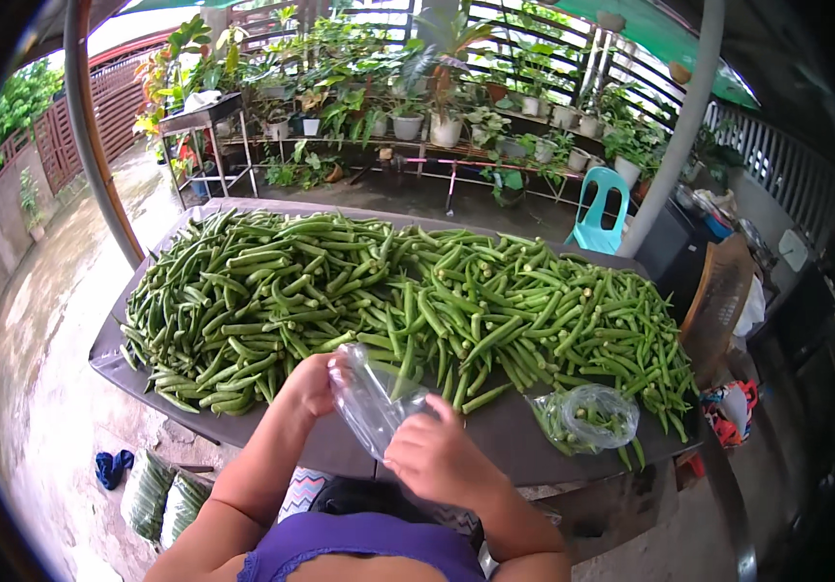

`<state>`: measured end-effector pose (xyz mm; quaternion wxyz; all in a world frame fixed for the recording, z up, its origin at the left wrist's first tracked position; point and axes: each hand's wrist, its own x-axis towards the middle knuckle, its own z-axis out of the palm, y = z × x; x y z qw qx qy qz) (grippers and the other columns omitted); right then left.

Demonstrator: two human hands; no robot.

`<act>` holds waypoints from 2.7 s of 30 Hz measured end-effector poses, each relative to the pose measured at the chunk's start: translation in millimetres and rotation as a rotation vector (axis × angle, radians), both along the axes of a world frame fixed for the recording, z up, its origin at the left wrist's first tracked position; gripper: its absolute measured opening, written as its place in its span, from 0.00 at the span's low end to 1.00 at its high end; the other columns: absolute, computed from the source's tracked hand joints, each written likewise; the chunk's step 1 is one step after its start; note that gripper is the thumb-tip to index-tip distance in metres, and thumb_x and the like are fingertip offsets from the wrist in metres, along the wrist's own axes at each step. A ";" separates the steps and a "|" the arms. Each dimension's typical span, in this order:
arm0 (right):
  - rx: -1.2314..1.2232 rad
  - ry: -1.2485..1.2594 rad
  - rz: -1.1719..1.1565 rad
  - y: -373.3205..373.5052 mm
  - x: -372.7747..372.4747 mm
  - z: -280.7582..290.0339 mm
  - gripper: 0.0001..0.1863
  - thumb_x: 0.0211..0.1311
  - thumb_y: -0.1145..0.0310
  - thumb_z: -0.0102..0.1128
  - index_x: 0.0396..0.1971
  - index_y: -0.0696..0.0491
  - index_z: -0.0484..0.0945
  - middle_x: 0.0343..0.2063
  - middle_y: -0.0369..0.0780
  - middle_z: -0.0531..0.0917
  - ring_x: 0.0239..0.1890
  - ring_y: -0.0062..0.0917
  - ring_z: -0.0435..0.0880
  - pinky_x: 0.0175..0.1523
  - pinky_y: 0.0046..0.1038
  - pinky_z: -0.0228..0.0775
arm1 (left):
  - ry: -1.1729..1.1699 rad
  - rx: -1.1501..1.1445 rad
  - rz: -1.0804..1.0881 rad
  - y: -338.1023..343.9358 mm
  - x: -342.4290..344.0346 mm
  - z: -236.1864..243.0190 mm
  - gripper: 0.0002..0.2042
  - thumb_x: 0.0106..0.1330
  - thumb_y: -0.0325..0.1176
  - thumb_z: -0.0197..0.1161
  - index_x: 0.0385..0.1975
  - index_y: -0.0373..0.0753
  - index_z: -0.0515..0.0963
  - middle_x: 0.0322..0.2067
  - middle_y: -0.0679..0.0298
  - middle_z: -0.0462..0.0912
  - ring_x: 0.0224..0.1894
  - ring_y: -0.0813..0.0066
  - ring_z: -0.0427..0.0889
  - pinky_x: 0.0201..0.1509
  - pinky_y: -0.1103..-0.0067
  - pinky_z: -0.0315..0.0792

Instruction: The person packs okra by opening a plastic bag and placing okra pods into the bag by hand from the pile on the table.

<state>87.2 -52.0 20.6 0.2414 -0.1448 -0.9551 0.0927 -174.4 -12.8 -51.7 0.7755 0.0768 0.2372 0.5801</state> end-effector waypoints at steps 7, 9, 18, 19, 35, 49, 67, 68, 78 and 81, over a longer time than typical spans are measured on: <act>-0.043 0.485 -0.503 14.3 -22.7 44.9 0.19 0.52 0.64 0.77 0.39 0.60 0.82 0.33 0.45 0.84 0.36 0.40 0.84 0.42 0.37 0.76 | 0.784 0.591 0.359 -41.2 80.1 88.5 0.06 0.69 0.27 0.67 0.33 0.39 0.75 0.23 0.77 0.74 0.24 0.92 0.67 0.25 0.87 0.59; -0.161 0.491 -0.508 29.6 -12.5 27.4 0.16 0.54 0.67 0.75 0.39 0.61 0.82 0.31 0.46 0.84 0.32 0.41 0.83 0.40 0.36 0.76 | 1.303 0.758 0.376 -59.7 84.7 97.2 0.07 0.65 0.27 0.69 0.34 0.37 0.75 0.20 0.72 0.71 0.23 0.89 0.69 0.25 0.84 0.61; -1.783 1.197 0.114 26.2 -7.3 -28.8 0.10 0.73 0.66 0.55 0.39 0.58 0.79 0.21 0.35 0.76 0.21 0.21 0.75 0.27 0.27 0.72 | 1.414 0.357 0.487 -13.3 28.5 12.3 0.05 0.66 0.22 0.56 0.35 0.33 0.80 0.30 0.55 0.83 0.24 0.64 0.79 0.26 0.71 0.71; -1.990 1.093 0.319 35.5 2.1 -54.1 0.13 0.74 0.61 0.54 0.36 0.56 0.78 0.17 0.31 0.71 0.17 0.18 0.68 0.23 0.24 0.64 | 0.944 0.156 0.290 -10.0 22.0 13.1 0.08 0.69 0.24 0.53 0.34 0.32 0.81 0.33 0.55 0.86 0.24 0.68 0.79 0.25 0.74 0.71; -1.136 0.299 -0.218 45.7 -17.2 -88.2 0.42 0.46 0.72 0.83 0.60 0.53 0.66 0.25 0.27 0.69 0.31 0.12 0.69 0.37 0.18 0.63 | -0.175 0.028 -0.238 -33.9 -4.9 -19.6 0.18 0.74 0.52 0.57 0.43 0.41 0.78 0.33 0.67 0.83 0.31 0.70 0.81 0.40 0.64 0.77; -1.992 0.535 -0.091 49.8 -4.8 -100.2 0.14 0.72 0.64 0.47 0.25 0.51 0.72 0.13 0.31 0.65 0.11 0.15 0.58 0.16 0.22 0.50 | 0.238 -0.040 0.164 -45.0 24.7 -13.4 0.07 0.67 0.26 0.55 0.40 0.36 0.79 0.28 0.68 0.81 0.27 0.76 0.80 0.34 0.81 0.76; -0.785 0.857 -0.575 75.7 -18.9 -133.8 0.14 0.59 0.78 0.71 0.39 0.56 0.73 0.26 0.32 0.78 0.21 0.11 0.69 0.26 0.16 0.62 | 0.312 0.002 -0.071 -53.7 36.8 -16.6 0.08 0.72 0.33 0.58 0.38 0.34 0.75 0.30 0.69 0.81 0.32 0.77 0.79 0.41 0.78 0.74; -0.616 0.795 -0.610 82.6 -11.8 -138.3 0.09 0.62 0.77 0.68 0.36 0.56 0.74 0.26 0.32 0.78 0.22 0.10 0.70 0.27 0.16 0.62 | 0.595 0.218 0.064 -59.5 46.2 -15.7 0.06 0.69 0.31 0.61 0.38 0.35 0.74 0.31 0.69 0.81 0.34 0.75 0.80 0.42 0.76 0.75; -2.029 0.819 0.054 27.4 -39.4 -114.5 0.10 0.73 0.61 0.55 0.36 0.53 0.73 0.17 0.30 0.63 0.14 0.15 0.56 0.17 0.21 0.48 | 1.318 0.250 0.768 -30.5 8.4 -45.5 0.05 0.65 0.21 0.63 0.37 0.35 0.75 0.28 0.69 0.78 0.31 0.85 0.74 0.34 0.84 0.69; -0.656 0.441 -0.358 19.1 -53.4 -96.3 0.20 0.56 0.69 0.74 0.44 0.53 0.72 0.25 0.30 0.71 0.24 0.13 0.66 0.29 0.19 0.61 | 0.562 -0.044 0.382 -36.9 13.4 -19.8 0.11 0.62 0.14 0.56 0.40 0.36 0.76 0.30 0.67 0.81 0.31 0.83 0.77 0.36 0.84 0.71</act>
